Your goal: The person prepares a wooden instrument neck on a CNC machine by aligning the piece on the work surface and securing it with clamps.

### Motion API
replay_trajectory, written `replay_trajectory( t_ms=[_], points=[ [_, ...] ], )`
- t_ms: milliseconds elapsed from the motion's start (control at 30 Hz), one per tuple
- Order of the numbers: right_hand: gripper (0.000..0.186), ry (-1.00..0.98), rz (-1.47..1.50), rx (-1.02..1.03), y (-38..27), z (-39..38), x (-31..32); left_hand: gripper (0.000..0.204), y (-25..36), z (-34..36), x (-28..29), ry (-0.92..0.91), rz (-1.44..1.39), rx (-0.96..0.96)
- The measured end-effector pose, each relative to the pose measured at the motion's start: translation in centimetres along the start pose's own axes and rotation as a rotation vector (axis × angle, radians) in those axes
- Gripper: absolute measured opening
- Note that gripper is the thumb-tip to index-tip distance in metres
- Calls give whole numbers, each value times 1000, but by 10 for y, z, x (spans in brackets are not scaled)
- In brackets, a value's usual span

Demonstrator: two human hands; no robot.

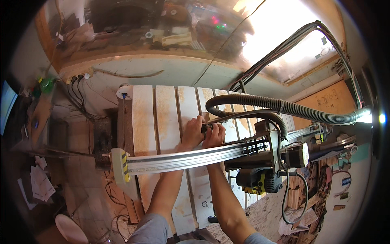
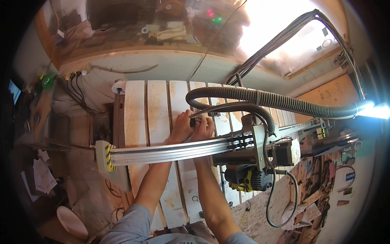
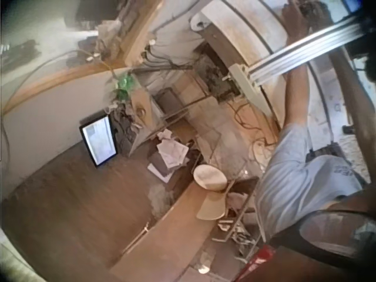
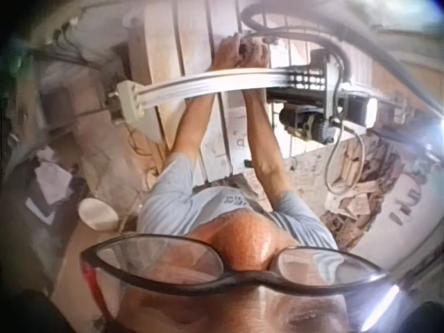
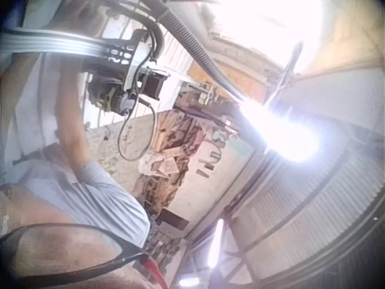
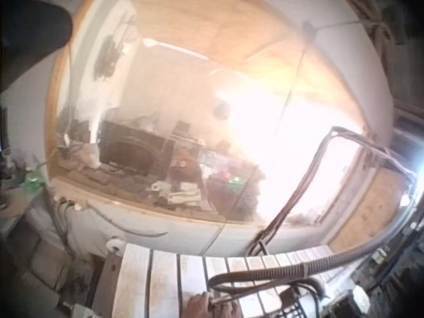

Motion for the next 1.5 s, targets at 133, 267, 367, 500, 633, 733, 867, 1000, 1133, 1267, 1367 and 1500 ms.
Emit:
replay_trajectory(
  t_ms=[133,267,367,500,633,733,867,1000,1133,1267,1367,1500],
  points=[
    [11,-16,-62,-46,-5,13,-21,14,-18,-1,7,25,35,56],
    [12,-43,-150,-56,2,22,-25,23,-13,-3,3,1,30,53],
    [12,-219,-80,-297,17,25,-38,25,-2,-2,4,-28,55,4],
    [11,-62,77,-137,12,19,-22,25,-6,-1,1,-42,63,-9],
    [31,-53,68,89,3,7,-11,24,-10,-2,3,-19,39,24],
    [29,-151,102,-60,5,10,-13,26,-9,-4,4,8,49,9],
    [36,-40,-111,-166,9,17,-5,29,-9,-4,-1,-36,62,51],
    [40,-217,-257,-337,22,18,-23,31,-19,-6,-5,-57,-8,28],
    [48,-329,-216,-465,15,23,-18,34,-16,-8,2,-34,46,23],
    [37,22,30,-9,-1,17,2,34,-7,-8,6,-3,49,-66],
    [35,-54,62,84,8,11,-5,26,-2,-7,2,32,2,-106],
    [26,-18,101,-48,-2,14,0,21,-5,-6,11,61,30,-80]
  ],
)
Point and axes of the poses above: each hand's wrist, its own z-axis towards the middle knuckle, its own x-axis out of the back of the hand, y = z × x, the point moved 7 cm from there along z, towards the middle knuckle, and after that the axes turned 7 degrees about -z, right-handed, at the moved point
